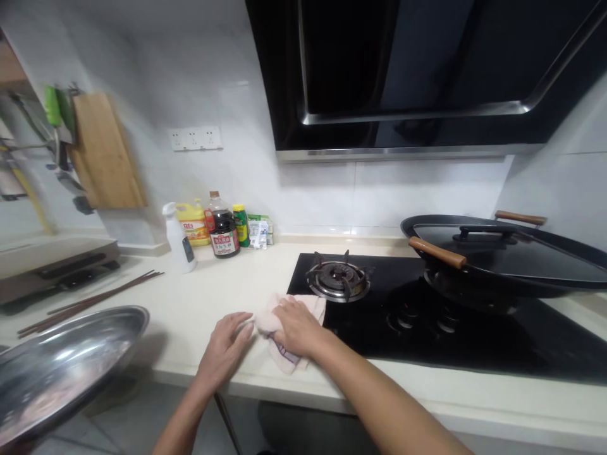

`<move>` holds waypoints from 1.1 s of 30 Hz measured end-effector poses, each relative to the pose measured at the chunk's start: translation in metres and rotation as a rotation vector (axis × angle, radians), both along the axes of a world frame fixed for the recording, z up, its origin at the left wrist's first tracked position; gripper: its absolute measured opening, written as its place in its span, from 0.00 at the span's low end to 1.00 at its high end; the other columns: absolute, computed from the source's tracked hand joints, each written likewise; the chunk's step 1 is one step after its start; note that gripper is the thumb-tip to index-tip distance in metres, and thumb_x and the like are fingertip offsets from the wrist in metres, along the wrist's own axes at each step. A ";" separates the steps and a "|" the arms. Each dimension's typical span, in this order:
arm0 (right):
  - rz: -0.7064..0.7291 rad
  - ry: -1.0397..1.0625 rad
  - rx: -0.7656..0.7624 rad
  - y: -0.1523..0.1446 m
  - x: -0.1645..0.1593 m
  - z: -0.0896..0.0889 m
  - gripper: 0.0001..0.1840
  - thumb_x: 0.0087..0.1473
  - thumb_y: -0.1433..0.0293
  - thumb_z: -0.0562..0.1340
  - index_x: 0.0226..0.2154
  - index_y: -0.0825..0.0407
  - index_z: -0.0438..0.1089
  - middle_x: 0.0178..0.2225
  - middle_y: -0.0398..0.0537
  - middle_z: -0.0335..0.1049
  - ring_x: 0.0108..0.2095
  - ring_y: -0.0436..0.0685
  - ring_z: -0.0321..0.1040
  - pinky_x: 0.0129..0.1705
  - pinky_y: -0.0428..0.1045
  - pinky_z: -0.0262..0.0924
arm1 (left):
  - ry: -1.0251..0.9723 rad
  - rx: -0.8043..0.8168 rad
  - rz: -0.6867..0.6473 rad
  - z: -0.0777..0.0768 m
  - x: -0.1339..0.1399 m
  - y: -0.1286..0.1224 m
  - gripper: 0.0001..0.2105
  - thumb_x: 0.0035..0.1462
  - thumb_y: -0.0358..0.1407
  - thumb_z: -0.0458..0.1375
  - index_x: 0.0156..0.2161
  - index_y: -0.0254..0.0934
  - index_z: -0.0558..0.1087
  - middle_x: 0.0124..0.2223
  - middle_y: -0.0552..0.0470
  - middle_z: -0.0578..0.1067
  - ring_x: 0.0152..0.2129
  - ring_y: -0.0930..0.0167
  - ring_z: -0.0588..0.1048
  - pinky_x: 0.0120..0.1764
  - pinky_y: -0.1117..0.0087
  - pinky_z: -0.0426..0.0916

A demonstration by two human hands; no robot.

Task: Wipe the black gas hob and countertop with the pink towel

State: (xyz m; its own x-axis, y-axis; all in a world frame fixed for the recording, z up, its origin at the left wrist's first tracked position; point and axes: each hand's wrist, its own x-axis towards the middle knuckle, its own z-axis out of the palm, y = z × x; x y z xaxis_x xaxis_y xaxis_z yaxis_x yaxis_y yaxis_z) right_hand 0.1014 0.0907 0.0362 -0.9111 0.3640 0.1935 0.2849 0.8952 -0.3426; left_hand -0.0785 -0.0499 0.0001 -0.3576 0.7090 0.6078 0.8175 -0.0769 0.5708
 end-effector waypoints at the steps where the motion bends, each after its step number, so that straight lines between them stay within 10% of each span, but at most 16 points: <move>1: 0.048 0.038 0.008 -0.007 0.005 -0.004 0.24 0.62 0.65 0.63 0.58 0.55 0.66 0.67 0.61 0.56 0.69 0.68 0.48 0.70 0.62 0.43 | -0.003 -0.004 0.004 0.001 0.000 0.000 0.17 0.65 0.48 0.55 0.50 0.42 0.79 0.51 0.45 0.79 0.51 0.60 0.75 0.57 0.51 0.68; 9: 0.318 0.195 -0.126 -0.046 0.074 -0.018 0.28 0.60 0.67 0.64 0.62 0.51 0.64 0.65 0.55 0.62 0.70 0.62 0.48 0.74 0.60 0.39 | 0.016 -0.108 0.033 0.011 0.006 -0.003 0.18 0.65 0.50 0.53 0.47 0.42 0.79 0.49 0.47 0.81 0.50 0.60 0.76 0.55 0.52 0.70; 18: 0.224 0.208 -0.177 -0.030 0.129 0.016 0.22 0.63 0.67 0.61 0.59 0.45 0.68 0.62 0.53 0.66 0.62 0.63 0.61 0.66 0.58 0.58 | 0.088 -0.183 0.050 0.019 0.017 -0.009 0.17 0.66 0.49 0.54 0.47 0.44 0.80 0.48 0.48 0.81 0.48 0.61 0.77 0.53 0.54 0.72; 27: -0.207 0.032 0.015 0.024 0.098 -0.026 0.30 0.63 0.58 0.62 0.65 0.45 0.65 0.71 0.55 0.51 0.71 0.71 0.45 0.71 0.72 0.41 | 0.070 -0.240 0.014 0.019 0.021 -0.014 0.17 0.69 0.49 0.52 0.50 0.45 0.78 0.51 0.48 0.79 0.50 0.61 0.75 0.56 0.54 0.69; 33: -0.076 -0.032 -0.035 -0.021 0.050 -0.021 0.33 0.63 0.57 0.64 0.67 0.44 0.62 0.72 0.56 0.48 0.73 0.74 0.38 0.71 0.73 0.34 | 0.046 -0.222 -0.021 0.018 0.019 -0.012 0.16 0.69 0.48 0.52 0.50 0.45 0.78 0.50 0.49 0.80 0.50 0.62 0.76 0.55 0.56 0.69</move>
State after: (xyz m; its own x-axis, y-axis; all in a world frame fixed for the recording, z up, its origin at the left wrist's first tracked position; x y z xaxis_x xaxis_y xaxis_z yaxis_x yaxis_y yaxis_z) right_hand 0.1514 0.0699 0.0154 -0.8861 0.4383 0.1507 0.3627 0.8582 -0.3633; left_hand -0.0596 -0.0620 0.0177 -0.3171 0.8341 0.4514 0.8427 0.0294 0.5376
